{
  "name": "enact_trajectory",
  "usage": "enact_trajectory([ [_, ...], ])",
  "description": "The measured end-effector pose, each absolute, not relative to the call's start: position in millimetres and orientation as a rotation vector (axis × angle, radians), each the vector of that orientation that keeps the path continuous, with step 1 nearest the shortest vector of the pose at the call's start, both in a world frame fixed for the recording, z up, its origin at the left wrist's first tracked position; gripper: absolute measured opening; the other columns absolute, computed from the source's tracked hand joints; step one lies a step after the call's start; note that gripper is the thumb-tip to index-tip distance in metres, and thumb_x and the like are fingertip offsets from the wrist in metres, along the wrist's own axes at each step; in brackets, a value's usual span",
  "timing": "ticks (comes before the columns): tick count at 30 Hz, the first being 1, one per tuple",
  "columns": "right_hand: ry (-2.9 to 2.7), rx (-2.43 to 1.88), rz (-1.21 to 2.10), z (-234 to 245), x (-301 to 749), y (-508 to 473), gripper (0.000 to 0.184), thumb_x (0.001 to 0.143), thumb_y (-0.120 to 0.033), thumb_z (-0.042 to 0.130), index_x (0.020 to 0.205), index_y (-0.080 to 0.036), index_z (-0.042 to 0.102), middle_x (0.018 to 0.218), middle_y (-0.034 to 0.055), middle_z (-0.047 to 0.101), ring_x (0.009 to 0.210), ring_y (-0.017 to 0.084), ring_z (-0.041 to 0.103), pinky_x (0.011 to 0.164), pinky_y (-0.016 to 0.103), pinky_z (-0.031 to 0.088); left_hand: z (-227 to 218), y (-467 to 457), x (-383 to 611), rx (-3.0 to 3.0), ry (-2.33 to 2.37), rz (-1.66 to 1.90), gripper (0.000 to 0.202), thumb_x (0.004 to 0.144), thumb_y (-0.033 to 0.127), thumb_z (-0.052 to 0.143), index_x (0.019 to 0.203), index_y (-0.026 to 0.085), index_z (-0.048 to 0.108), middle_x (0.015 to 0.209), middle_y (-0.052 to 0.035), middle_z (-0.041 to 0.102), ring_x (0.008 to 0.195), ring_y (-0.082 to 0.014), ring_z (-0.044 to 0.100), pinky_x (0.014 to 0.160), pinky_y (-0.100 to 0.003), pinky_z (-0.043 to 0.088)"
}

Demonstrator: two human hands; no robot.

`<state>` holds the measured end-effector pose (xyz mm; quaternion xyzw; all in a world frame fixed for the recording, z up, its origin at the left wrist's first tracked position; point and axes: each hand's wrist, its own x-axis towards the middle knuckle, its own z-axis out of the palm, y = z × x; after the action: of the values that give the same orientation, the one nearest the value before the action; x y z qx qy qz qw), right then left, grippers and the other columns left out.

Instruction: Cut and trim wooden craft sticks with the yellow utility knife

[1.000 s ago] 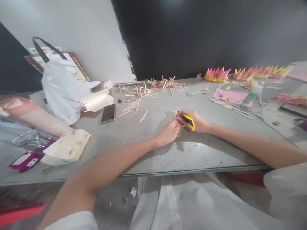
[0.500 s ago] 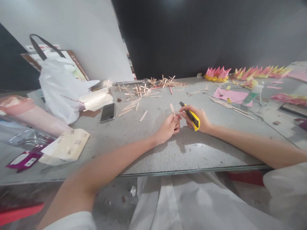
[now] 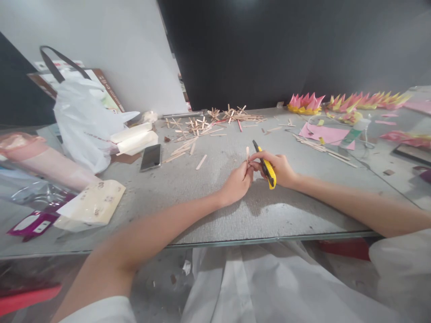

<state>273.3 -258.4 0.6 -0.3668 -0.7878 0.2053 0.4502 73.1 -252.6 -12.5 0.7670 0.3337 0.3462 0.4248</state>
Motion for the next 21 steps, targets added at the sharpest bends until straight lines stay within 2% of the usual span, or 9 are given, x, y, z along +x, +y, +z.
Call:
enact_trajectory([
  [6,-1.992,-0.96,0.48,4.4,274.7,-259.0,0.037,0.108,-0.058,0.06,0.114,-0.023,0.07,0.059,-0.0059,0.062,0.046,0.009,0.051,0.051,0.021,0.043,-9.6,-255.3,72.4,1.99,0.893,0.841,0.021,0.112,0.034,0.037,0.105,0.022,0.052,0.074,0.0018,0.057,0.066,-0.0153,0.056,0.064,-0.03,0.043],
  [11,-2.112,-1.035,0.437,4.8,278.7,-254.2,0.032,0.111,-0.052,0.055,0.118,-0.023,0.067,0.069,-0.0036,0.069,0.048,0.01,0.057,0.053,0.022,0.044,-12.6,-252.2,72.2,1.996,0.901,0.817,0.018,0.111,0.033,0.037,0.104,0.023,0.05,0.072,0.0027,0.055,0.062,-0.0153,0.054,0.063,-0.03,0.042],
  [16,-2.189,-1.082,0.363,4.4,279.7,-251.4,0.028,0.111,-0.046,0.053,0.119,-0.022,0.064,0.07,-0.0026,0.069,0.049,0.01,0.056,0.054,0.022,0.042,-12.3,-251.8,72.1,1.991,0.914,0.785,0.016,0.11,0.031,0.038,0.101,0.023,0.048,0.076,0.0008,0.06,0.066,-0.0163,0.058,0.065,-0.031,0.044],
  [21,-2.164,-1.095,0.404,1.8,279.2,-247.8,0.019,0.107,-0.038,0.058,0.117,-0.022,0.062,0.064,-0.0046,0.064,0.049,0.01,0.053,0.055,0.021,0.042,-13.3,-251.8,72.5,1.973,0.9,0.798,0.017,0.109,0.03,0.039,0.095,0.023,0.046,0.074,0.0007,0.058,0.065,-0.0157,0.056,0.064,-0.03,0.041],
])
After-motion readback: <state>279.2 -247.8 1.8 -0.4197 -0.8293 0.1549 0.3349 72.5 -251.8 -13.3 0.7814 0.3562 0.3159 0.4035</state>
